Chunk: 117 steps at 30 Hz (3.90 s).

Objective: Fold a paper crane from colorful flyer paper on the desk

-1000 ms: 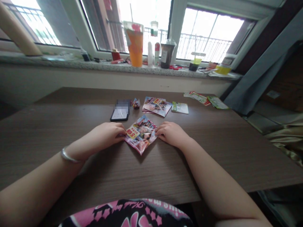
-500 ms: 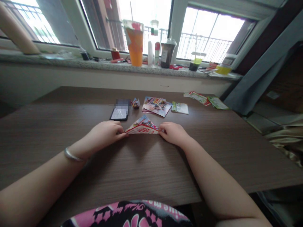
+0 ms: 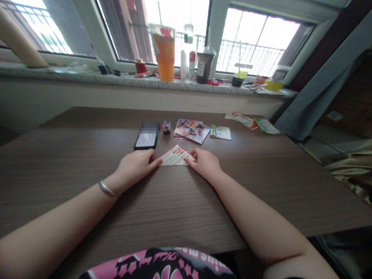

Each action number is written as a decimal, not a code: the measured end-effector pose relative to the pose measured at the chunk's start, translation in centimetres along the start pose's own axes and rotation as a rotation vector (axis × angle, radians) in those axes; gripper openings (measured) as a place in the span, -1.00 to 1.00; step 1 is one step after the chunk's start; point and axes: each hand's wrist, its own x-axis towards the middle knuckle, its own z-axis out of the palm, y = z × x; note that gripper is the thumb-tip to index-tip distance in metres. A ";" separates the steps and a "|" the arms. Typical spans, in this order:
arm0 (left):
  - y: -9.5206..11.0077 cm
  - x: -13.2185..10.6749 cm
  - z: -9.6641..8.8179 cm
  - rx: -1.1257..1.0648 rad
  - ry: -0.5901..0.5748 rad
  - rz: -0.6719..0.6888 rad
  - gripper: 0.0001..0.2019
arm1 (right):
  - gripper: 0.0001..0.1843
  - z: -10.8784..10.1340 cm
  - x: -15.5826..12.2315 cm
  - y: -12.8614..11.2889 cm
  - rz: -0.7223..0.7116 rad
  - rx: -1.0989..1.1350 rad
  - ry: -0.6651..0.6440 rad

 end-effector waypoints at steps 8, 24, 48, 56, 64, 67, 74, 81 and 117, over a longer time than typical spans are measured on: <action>0.0 0.0 -0.1 0.055 -0.034 0.035 -0.72 | -0.71 -0.1 0.3 0.7 -0.039 0.000 -0.033; -0.4 0.4 0.8 -0.277 0.055 0.081 -0.72 | -0.76 0.1 0.6 2.4 -0.142 0.249 0.058; -0.9 -0.1 0.1 -0.263 0.044 0.724 -0.69 | -0.80 -1.1 0.1 2.7 -0.596 0.082 0.015; 0.8 -0.3 1.1 -0.357 0.043 0.734 -0.69 | -0.78 -1.5 -0.1 1.8 -0.657 0.092 0.016; 1.5 -1.1 1.1 -0.255 0.018 0.717 -0.59 | -0.78 0.0 0.2 1.8 -0.666 0.203 0.022; 2.0 -1.5 0.9 -0.242 0.029 0.709 -0.55 | -0.80 0.3 0.3 2.0 -0.694 0.193 0.034; 2.2 -1.6 1.0 -0.358 0.001 0.742 -0.54 | -0.88 0.1 0.7 2.6 -0.628 0.173 0.135; 1.9 -1.1 1.6 -0.349 0.019 0.800 -0.57 | -0.80 0.9 0.9 2.5 -0.581 0.226 0.136; 1.1 -0.5 2.0 -0.314 -0.064 0.808 -0.60 | -0.81 1.6 0.9 2.2 -0.517 0.308 0.160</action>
